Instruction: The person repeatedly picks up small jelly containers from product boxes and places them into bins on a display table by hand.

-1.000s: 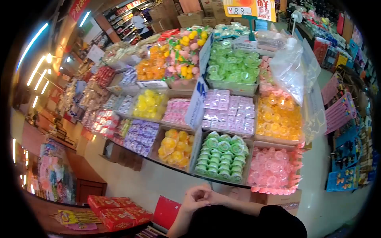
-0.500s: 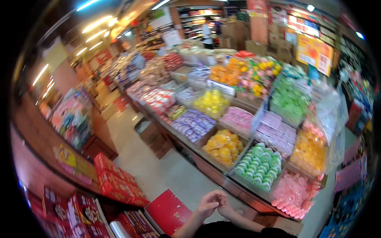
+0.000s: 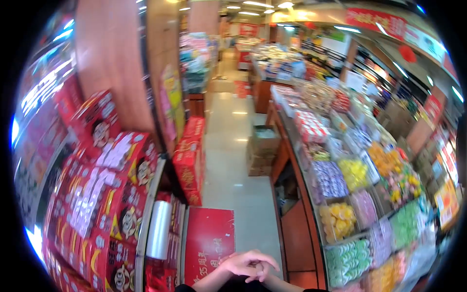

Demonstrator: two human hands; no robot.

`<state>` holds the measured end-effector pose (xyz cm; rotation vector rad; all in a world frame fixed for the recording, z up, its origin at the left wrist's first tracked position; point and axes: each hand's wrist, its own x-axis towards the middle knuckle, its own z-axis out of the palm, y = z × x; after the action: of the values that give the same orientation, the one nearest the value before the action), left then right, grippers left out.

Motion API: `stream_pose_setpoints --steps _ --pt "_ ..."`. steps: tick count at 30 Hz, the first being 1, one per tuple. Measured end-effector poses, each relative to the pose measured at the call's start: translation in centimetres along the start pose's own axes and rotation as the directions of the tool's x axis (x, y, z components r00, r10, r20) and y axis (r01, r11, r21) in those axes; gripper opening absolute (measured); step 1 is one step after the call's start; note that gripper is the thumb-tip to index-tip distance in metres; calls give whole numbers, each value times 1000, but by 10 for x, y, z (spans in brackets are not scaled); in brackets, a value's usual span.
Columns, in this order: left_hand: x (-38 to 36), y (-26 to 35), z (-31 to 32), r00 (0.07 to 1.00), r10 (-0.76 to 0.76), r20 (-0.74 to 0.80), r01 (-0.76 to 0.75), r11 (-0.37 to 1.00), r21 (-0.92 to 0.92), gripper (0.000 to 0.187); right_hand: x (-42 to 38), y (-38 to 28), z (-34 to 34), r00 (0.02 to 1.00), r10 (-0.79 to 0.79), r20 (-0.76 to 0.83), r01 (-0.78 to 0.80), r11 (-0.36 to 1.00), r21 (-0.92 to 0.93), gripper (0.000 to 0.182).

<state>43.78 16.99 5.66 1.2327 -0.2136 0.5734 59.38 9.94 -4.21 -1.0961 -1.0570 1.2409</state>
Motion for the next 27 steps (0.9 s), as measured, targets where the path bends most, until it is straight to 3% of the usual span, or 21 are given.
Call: stream_pose_setpoints --steps 2,3,6,7,10,12,14,16,18,20,21,24,27 --pt "-28 17 -13 994 83 -75 -85 996 -22 39 13 4 24 995 40 91 -40 999 -3 25" --pt "-43 25 -18 993 43 -106 -45 999 -12 40 21 5 37 988 63 141 -63 998 -6 25" --pt "-75 41 -26 964 110 -242 -109 994 17 39 48 15 77 945 135 297 -135 991 -20 25" --pt "-85 40 -29 936 184 -301 -162 982 97 39 56 19 92 923 158 352 -160 987 -24 25" --pt "-118 54 -36 836 192 -514 -169 981 92 39 78 35 138 837 237 492 -248 968 -45 25" --pt "-138 66 -44 775 162 -611 -87 985 151 36 98 41 169 769 274 578 -296 953 -57 25" --pt "-155 83 -53 595 328 -734 130 862 491 23 121 45 195 696 296 654 -333 940 -70 25" --pt "-171 90 -66 328 418 -847 192 849 493 17 153 42 220 617 300 728 -358 930 -80 25" --pt "-192 108 -77 42 384 -922 285 880 379 14 190 38 250 525 265 809 -364 929 -69 25" --pt "-216 120 -95 -226 462 -858 197 884 425 13 226 39 279 412 168 896 -347 938 -17 25" --pt "-227 132 -100 -317 488 -813 257 869 422 13 241 39 294 403 163 900 -365 931 -5 26" --pt "-249 171 -112 -512 523 -681 377 850 369 15 280 30 342 361 129 924 -319 948 -7 30" --pt "-273 191 -134 -587 525 -616 425 848 317 22 311 34 397 308 -18 951 -261 960 103 33"
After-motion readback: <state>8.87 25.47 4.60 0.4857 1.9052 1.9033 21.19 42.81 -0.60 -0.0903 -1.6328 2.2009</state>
